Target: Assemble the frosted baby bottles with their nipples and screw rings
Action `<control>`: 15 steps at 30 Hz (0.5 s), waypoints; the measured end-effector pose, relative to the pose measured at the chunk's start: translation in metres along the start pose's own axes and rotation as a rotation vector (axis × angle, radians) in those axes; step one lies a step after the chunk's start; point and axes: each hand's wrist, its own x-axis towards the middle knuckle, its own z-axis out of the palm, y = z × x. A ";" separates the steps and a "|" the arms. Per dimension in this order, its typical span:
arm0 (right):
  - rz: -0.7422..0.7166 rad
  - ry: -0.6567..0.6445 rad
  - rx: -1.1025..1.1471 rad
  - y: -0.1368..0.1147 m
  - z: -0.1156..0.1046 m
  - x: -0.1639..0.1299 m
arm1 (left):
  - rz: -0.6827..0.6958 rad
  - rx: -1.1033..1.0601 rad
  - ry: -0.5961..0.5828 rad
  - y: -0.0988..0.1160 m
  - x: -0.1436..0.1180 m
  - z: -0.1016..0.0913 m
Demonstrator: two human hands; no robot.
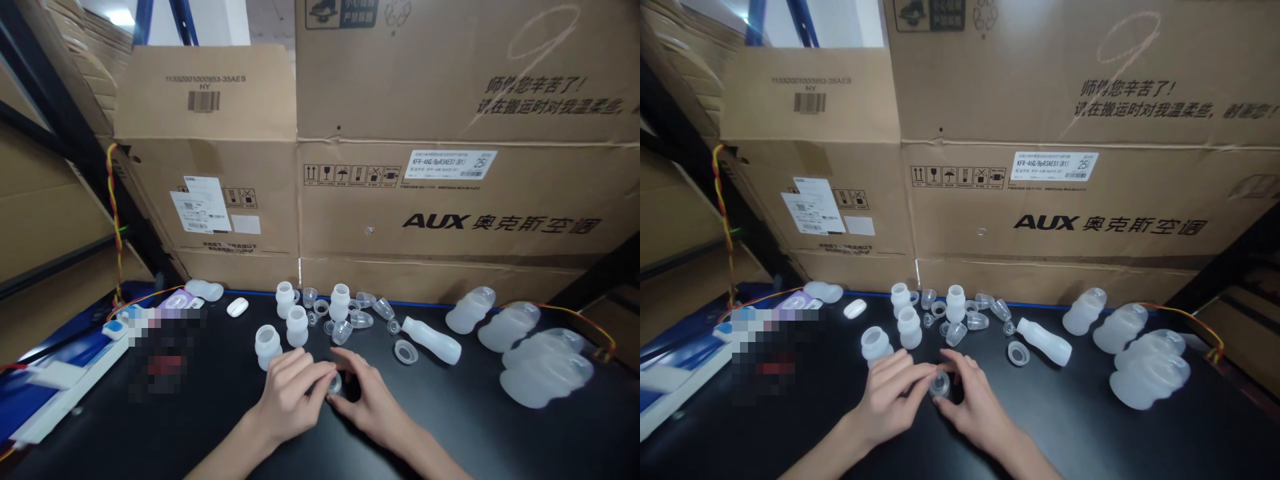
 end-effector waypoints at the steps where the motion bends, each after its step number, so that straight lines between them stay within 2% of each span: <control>1: 0.004 -0.005 0.005 0.000 -0.001 0.000 | 0.058 0.061 0.087 -0.005 0.000 -0.008; 3: 0.014 -0.004 -0.003 -0.001 -0.005 0.002 | 0.131 0.229 0.299 -0.020 -0.001 -0.022; 4: 0.020 0.004 -0.016 -0.002 -0.008 0.003 | 0.097 0.286 0.416 -0.030 -0.002 -0.026; 6: 0.036 0.030 -0.059 0.000 -0.015 0.005 | -0.127 0.255 0.586 -0.048 -0.005 -0.027; 8: 0.042 0.055 -0.090 0.002 -0.021 0.007 | -0.343 0.102 0.533 -0.057 -0.008 -0.020; 10: 0.024 0.083 -0.084 0.003 -0.025 0.008 | -0.441 -0.071 0.379 -0.052 -0.010 -0.008; 12: -0.006 0.140 -0.023 -0.003 -0.027 0.008 | -0.445 -0.223 0.262 -0.036 -0.011 0.005; 15: -0.049 0.246 0.169 -0.025 -0.028 0.004 | -0.413 -0.452 0.077 0.000 -0.010 0.021</control>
